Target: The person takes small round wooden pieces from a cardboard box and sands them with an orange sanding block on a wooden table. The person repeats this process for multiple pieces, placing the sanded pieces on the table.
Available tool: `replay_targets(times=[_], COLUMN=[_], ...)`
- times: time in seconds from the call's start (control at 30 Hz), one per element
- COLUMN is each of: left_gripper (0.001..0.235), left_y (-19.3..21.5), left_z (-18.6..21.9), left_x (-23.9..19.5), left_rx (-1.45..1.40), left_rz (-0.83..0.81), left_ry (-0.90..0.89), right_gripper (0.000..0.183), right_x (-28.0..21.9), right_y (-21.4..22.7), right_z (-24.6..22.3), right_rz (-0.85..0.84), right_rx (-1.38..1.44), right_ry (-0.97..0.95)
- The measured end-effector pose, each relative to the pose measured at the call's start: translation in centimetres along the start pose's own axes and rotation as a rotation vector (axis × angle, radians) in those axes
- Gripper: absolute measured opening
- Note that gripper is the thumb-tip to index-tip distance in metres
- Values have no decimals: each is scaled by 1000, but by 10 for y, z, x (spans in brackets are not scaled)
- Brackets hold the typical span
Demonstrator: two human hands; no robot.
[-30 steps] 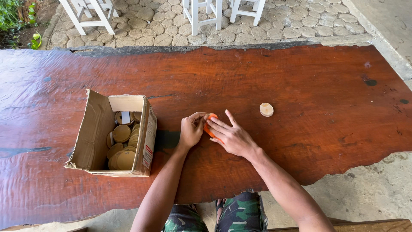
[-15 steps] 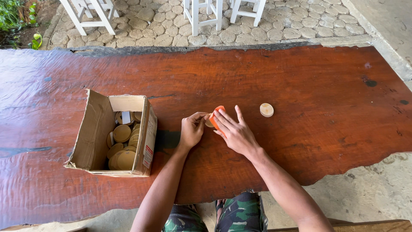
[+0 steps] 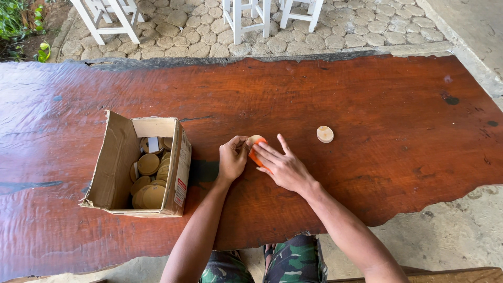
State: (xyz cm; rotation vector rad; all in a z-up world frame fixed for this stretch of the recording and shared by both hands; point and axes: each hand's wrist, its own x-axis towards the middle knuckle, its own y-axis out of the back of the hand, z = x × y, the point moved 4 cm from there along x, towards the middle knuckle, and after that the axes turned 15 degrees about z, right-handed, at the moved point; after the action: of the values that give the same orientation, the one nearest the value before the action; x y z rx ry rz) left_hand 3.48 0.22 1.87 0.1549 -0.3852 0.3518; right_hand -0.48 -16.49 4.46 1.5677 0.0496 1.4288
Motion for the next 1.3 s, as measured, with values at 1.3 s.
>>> replay_targets(times=[1.3], left_gripper=[9], left_y=[-5], left_z=[11], left_x=[-3], left_rx=[-195], left_rz=[-52], left_ry=[107], right_gripper=[60], right_x=[4], right_y=[23], right_z=[22], right_rz=[321], right_rx=[199], right_ry=[-389])
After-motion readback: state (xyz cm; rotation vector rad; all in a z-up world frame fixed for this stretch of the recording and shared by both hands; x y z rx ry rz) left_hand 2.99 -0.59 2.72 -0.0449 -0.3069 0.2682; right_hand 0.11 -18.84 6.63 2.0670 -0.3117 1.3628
